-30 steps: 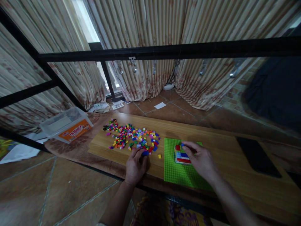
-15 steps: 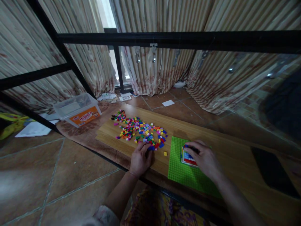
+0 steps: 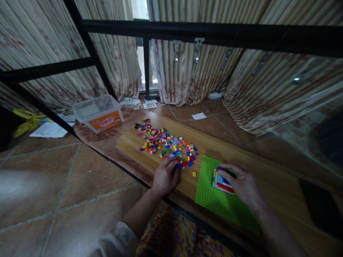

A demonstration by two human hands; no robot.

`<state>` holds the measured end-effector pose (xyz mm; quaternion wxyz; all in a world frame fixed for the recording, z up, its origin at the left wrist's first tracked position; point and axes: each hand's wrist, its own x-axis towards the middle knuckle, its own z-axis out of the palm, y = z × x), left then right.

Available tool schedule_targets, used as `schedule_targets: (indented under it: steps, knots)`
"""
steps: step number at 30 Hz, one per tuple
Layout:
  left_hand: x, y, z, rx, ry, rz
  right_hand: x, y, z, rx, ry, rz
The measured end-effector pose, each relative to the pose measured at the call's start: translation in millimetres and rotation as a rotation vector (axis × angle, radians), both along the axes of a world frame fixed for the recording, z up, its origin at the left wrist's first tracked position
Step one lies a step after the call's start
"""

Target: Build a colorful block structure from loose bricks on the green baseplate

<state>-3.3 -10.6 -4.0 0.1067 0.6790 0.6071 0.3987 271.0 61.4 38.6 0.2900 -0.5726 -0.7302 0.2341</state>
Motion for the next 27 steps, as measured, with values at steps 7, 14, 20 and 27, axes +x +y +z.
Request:
schedule_targets:
  steps: [7, 14, 20, 27]
  knots:
    - [1.3, 0.0, 0.9, -0.007, -0.002, 0.009, 0.4, 2.7, 4.7, -0.141, 0.040, 0.019]
    - [0.5, -0.4, 1.7, -0.009, -0.007, -0.006, 2.3, 7.8, 3.3, -0.196, 0.023, 0.065]
    - [0.1, -0.3, 0.6, -0.002, -0.016, -0.009, 1.3, 5.1, -0.2, -0.131, 0.045, 0.072]
    - [-1.3, -1.2, 0.8, 0.004, -0.024, -0.024, 1.5, 0.0, -3.4, -0.018, 0.042, 0.090]
